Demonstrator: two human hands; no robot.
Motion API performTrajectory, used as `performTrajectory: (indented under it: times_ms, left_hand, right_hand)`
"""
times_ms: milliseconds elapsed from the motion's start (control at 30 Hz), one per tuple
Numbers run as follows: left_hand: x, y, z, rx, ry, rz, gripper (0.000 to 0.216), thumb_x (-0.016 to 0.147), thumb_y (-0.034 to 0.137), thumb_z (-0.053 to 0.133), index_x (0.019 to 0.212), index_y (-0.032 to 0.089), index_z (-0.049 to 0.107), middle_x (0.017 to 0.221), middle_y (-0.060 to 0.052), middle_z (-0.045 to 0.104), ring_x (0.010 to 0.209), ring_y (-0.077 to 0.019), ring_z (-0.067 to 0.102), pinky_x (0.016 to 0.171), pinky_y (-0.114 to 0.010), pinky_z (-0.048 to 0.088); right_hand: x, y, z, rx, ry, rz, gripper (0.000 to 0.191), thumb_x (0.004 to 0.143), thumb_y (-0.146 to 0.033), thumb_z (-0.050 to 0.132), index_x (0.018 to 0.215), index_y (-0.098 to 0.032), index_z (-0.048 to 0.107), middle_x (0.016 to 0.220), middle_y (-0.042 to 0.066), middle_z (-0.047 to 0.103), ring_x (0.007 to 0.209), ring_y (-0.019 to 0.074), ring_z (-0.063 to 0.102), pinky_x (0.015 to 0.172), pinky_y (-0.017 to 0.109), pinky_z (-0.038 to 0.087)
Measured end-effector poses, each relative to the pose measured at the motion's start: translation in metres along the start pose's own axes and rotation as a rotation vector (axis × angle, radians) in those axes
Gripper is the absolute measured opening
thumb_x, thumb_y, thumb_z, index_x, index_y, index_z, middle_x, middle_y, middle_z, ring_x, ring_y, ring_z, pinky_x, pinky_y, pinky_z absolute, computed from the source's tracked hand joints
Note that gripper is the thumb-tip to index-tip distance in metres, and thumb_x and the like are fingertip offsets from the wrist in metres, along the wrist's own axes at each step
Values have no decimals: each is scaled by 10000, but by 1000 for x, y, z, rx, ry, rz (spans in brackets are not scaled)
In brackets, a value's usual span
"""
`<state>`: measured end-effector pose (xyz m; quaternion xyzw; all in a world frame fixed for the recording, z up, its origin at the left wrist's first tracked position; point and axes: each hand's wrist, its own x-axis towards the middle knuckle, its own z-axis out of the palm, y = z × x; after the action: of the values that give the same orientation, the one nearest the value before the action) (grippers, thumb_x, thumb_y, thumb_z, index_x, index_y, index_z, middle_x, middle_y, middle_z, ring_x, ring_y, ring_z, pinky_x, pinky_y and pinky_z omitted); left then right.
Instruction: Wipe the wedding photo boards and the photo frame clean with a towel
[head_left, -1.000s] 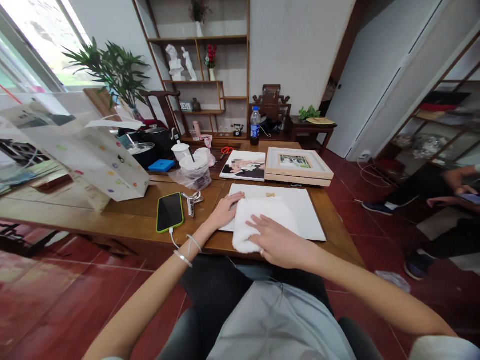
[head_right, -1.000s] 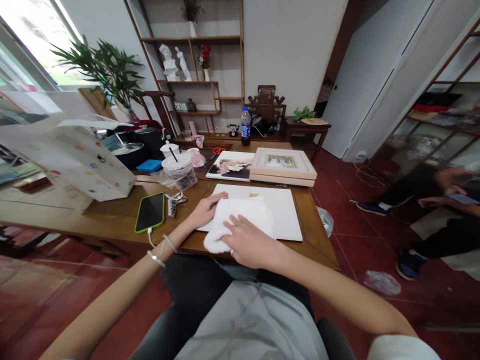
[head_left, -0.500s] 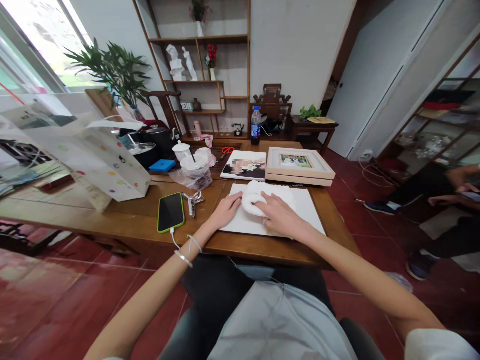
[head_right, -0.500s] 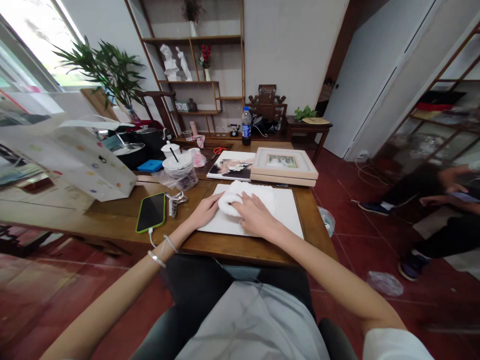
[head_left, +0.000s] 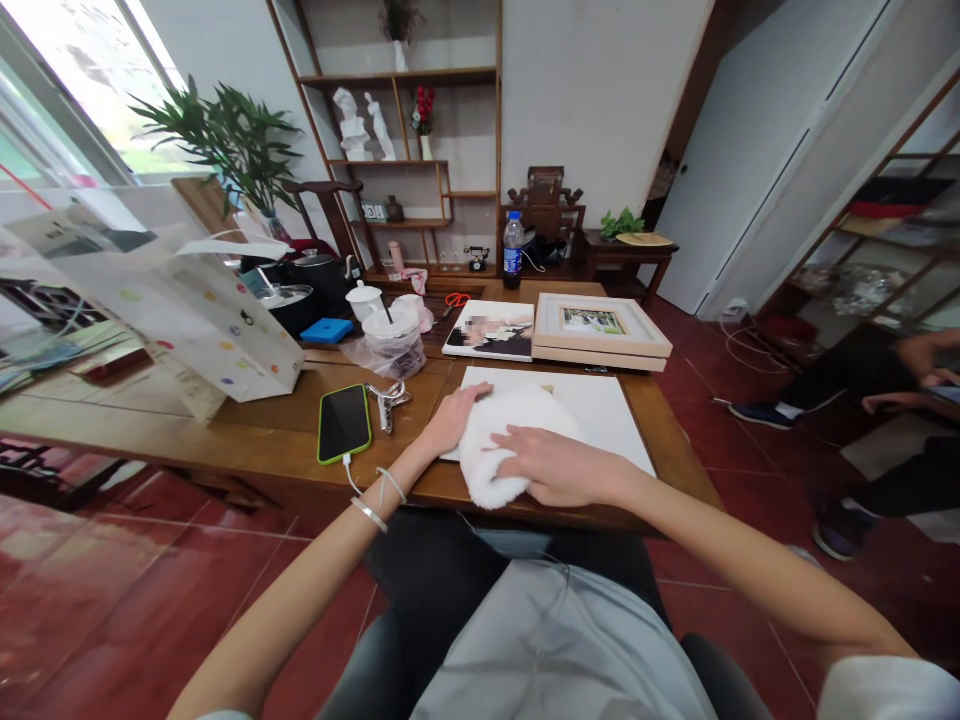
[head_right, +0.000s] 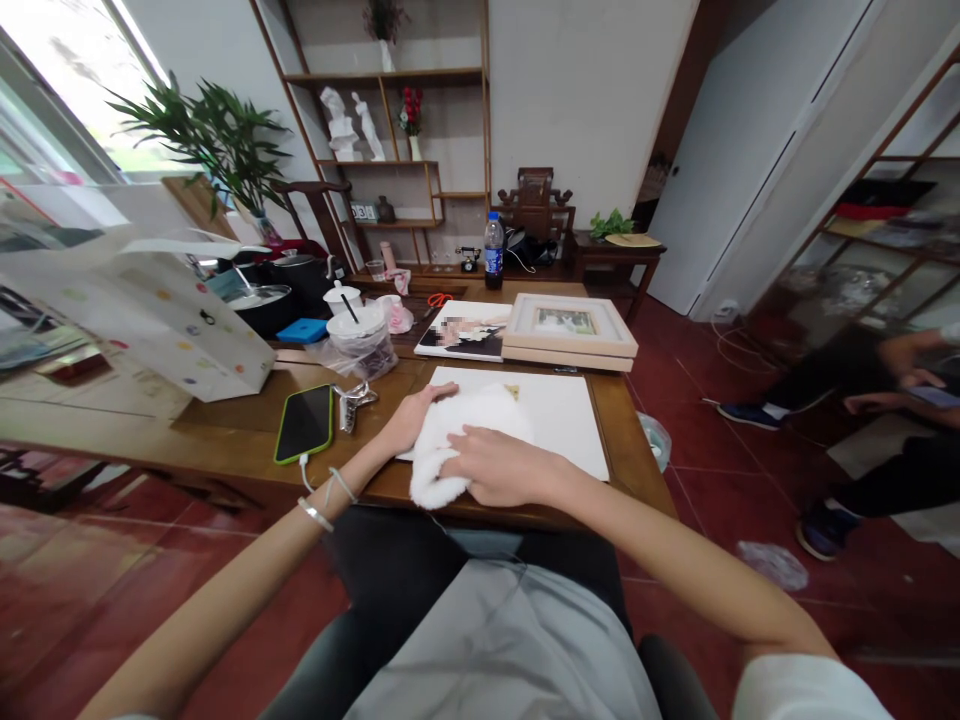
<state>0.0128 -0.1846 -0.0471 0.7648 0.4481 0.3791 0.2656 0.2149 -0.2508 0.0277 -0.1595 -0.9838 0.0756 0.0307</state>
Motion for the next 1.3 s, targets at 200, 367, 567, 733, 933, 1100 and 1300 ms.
performTrajectory:
  times_ms: [200, 367, 567, 733, 933, 1100, 1300]
  left_hand:
    - [3, -6, 2, 83, -57, 72, 379, 862, 370, 417, 1124, 176, 610, 1260, -82, 556, 1245, -221, 433, 1085, -425, 245]
    - [3, -7, 3, 114, -56, 76, 339, 803, 296, 507, 1105, 195, 623, 1254, -61, 562, 1213, -250, 467, 1081, -433, 255]
    - [3, -3, 3, 144, -45, 78, 343, 830, 278, 468, 1127, 176, 606, 1253, -81, 562, 1226, -219, 456, 1078, -422, 267]
    - [4, -6, 3, 164, -29, 113, 339, 823, 264, 480, 1118, 164, 614, 1215, -81, 592, 1193, -218, 489, 1047, -387, 325]
    - [3, -7, 3, 179, -9, 114, 323, 828, 273, 481, 1095, 169, 629, 1163, -67, 624, 1098, -216, 557, 998, -356, 385]
    - [2, -6, 3, 174, -15, 86, 331, 832, 299, 479, 1109, 182, 619, 1207, -68, 598, 1146, -211, 528, 1033, -374, 346]
    - [3, -6, 2, 144, -33, 70, 345, 827, 306, 477, 1119, 183, 612, 1262, -77, 554, 1216, -212, 468, 1082, -416, 264]
  right_hand:
    - [-48, -12, -30, 202, -10, 137, 325, 729, -74, 483, 1007, -189, 606, 901, 53, 629, 895, 199, 552, 789, 296, 406]
    - [-71, 9, -44, -10, 317, 329, 100, 771, -206, 527, 860, -182, 564, 771, 42, 590, 746, 198, 549, 657, 277, 404]
    - [-21, 65, -39, -268, 662, 172, 380, 660, -26, 444, 1001, -167, 536, 1020, 121, 596, 909, 251, 556, 694, 331, 432]
    - [43, 103, -12, -245, 459, 92, 481, 657, 8, 418, 1098, -157, 517, 1115, 134, 579, 1053, 265, 504, 821, 392, 413]
    - [50, 125, 9, -94, 289, 175, 552, 701, -70, 434, 1250, -92, 394, 977, 135, 631, 822, 254, 560, 695, 335, 435]
    - [25, 137, -9, -37, 229, 247, 515, 709, -103, 433, 1224, -129, 432, 934, 102, 633, 775, 244, 553, 685, 329, 437]
    - [-16, 155, -24, 35, 176, 364, 492, 690, -100, 448, 1175, -172, 485, 1129, 104, 584, 1009, 277, 527, 837, 377, 421]
